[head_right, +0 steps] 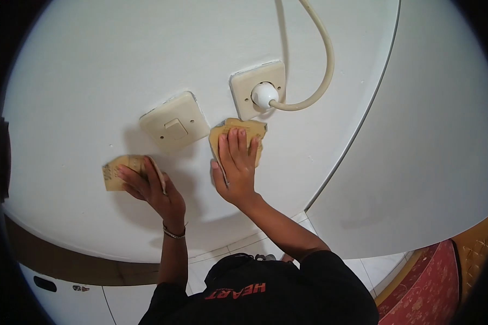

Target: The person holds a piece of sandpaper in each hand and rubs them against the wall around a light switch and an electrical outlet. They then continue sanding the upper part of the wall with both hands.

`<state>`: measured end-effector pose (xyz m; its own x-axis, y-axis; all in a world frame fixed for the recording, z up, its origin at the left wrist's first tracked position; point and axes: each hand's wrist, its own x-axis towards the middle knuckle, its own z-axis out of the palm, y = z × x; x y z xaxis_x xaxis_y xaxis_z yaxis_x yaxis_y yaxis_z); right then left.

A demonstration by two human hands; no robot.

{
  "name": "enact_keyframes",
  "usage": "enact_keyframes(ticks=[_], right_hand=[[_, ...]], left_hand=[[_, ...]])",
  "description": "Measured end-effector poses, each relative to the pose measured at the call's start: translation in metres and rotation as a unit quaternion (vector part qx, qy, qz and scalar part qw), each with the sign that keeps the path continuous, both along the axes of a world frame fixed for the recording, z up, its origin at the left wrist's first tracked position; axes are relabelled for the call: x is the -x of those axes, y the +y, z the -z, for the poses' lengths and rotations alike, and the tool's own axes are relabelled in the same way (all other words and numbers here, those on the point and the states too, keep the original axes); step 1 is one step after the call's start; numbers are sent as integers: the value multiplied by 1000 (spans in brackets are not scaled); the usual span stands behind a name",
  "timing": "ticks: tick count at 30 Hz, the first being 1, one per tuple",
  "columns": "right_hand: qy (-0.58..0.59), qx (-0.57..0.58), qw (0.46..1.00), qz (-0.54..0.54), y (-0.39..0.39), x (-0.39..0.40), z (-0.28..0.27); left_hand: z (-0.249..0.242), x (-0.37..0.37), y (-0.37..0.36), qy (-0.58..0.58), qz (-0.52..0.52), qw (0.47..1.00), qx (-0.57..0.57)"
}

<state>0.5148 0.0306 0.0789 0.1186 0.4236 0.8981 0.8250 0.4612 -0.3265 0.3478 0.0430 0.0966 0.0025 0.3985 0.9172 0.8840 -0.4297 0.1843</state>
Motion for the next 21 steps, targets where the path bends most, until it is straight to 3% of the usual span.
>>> enact_keyframes(ticks=[2, 3, 6, 8, 13, 18, 21], right_hand=[[44, -12, 998, -40, 1, 4, -8], [-14, 14, 1000, -20, 3, 2, 5], [-24, 62, 998, -6, -7, 5, 62], [-10, 57, 998, 23, -12, 4, 71], [-5, -5, 1000, -20, -2, -7, -5], [77, -124, 979, -142, -28, 4, -59], [59, -189, 973, -122, -25, -1, -107]], left_hand=[[-17, -4, -2, -21, 13, 1000, 6], [-12, -4, 0, -21, 15, 1000, 3], [36, 2, -3, 12, 25, 999, 17], [62, 8, -5, 66, -3, 998, 20], [-9, -2, -5, -4, 37, 999, 25], [-8, -4, 1, -12, 16, 1000, 9], [-30, -11, -5, -37, 81, 996, -2]])
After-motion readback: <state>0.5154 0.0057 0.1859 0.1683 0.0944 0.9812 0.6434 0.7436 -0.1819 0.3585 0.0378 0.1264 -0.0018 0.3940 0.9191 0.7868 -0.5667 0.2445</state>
